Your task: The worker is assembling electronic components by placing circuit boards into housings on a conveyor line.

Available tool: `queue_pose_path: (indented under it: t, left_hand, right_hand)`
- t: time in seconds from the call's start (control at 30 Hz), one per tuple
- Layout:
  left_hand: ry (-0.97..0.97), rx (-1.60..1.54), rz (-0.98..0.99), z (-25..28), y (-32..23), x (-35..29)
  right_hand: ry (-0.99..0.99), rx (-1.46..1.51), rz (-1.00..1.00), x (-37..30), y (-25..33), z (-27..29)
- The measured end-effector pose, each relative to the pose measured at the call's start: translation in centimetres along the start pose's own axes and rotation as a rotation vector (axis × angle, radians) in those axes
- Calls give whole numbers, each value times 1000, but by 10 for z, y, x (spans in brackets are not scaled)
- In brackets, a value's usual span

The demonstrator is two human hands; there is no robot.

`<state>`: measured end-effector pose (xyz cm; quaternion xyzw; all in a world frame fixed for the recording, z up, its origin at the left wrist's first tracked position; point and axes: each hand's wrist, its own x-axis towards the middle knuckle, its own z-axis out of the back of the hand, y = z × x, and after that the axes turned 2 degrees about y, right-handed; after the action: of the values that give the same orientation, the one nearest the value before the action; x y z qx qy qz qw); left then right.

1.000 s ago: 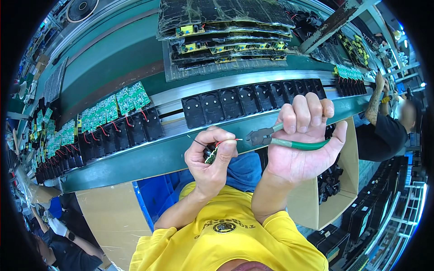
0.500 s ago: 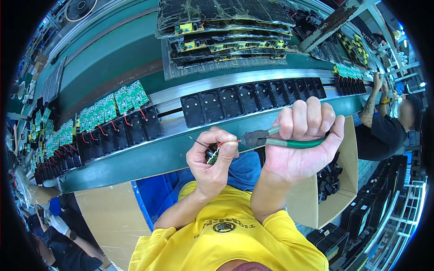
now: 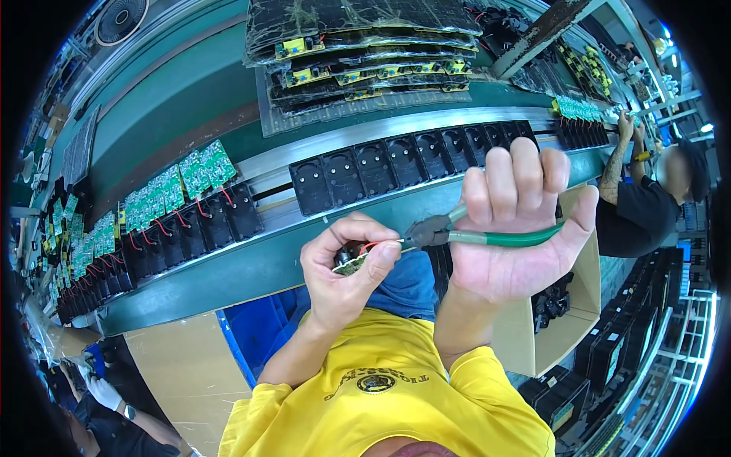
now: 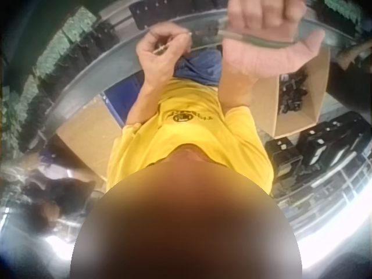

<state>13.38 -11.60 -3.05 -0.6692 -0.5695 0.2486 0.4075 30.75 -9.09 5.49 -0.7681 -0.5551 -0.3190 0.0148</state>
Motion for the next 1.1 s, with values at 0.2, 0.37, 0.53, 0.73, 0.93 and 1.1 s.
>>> queue_pose_path:
  t: [0.2,0.37,0.53,0.73,0.93,1.1]
  left_hand:
    - [-97,138,-293,-7,16,0]
    - [-103,170,-351,-11,20,-1]
    - [-116,224,-406,-13,21,-1]
    - [-100,320,-468,-13,21,1]
    - [-92,341,-430,-13,18,0]
    - [-66,323,-421,-13,18,2]
  right_hand:
    - [-194,89,35,-7,1,2]
    - [-193,148,24,-12,-1,8]
    - [-198,146,30,-15,-2,12]
    - [-151,141,29,-16,0,16]
    - [-151,105,43,-15,1,12]
    - [-156,84,16,-15,5,16]
